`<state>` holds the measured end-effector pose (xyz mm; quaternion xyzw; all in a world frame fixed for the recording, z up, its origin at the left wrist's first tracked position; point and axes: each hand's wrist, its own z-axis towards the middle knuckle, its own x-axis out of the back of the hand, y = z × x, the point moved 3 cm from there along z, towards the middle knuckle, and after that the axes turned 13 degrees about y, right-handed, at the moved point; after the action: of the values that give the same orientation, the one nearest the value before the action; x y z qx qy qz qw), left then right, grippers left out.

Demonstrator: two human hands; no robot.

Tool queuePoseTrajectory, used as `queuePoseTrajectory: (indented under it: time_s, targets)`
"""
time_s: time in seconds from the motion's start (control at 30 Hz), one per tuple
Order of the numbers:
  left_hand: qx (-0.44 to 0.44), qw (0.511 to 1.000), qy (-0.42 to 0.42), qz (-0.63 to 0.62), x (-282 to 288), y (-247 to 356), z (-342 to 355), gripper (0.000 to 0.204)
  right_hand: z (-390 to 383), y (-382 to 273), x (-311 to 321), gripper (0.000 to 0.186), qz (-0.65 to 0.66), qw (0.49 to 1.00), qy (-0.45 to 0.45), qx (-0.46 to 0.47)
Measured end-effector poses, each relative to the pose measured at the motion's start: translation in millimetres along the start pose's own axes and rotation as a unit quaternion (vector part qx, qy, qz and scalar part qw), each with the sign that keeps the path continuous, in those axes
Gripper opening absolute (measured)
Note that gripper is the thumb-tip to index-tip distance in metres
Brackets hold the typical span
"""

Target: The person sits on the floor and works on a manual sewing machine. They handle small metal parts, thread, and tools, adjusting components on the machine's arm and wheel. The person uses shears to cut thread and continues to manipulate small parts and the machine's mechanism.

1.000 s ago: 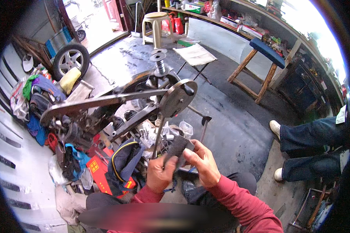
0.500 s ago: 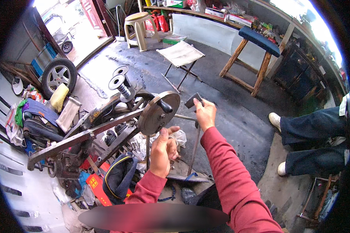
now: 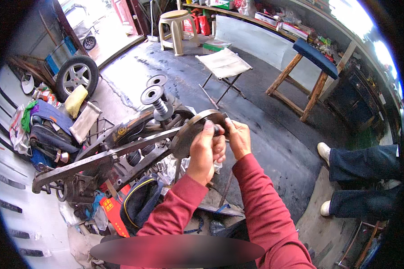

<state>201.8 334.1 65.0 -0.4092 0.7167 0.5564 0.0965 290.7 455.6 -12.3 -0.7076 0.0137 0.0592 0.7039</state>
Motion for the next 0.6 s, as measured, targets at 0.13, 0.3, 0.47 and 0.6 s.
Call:
queuePoseTrajectory:
  time_s: [0.13, 0.3, 0.47, 0.6]
  targets:
    - [0.004, 0.999, -0.011, 0.049, -10, -17, 29, 0.043, -2, -4, 5, 0.033, 0.068, 0.994, -0.044, -0.077]
    - [-0.046, 0.986, 0.089, 0.130, -2, -56, 62, 0.043, 1, -8, 15, 0.031, 0.066, 0.991, -0.059, -0.096]
    - [-0.062, 0.937, 0.185, 0.289, 44, -85, 71, 0.058, 4, 4, 9, 0.025, 0.067, 0.990, -0.063, -0.106]
    - [-0.042, 0.953, 0.208, 0.215, 82, -97, 50, 0.046, 3, 13, 3, 0.028, 0.104, 0.983, -0.058, -0.142]
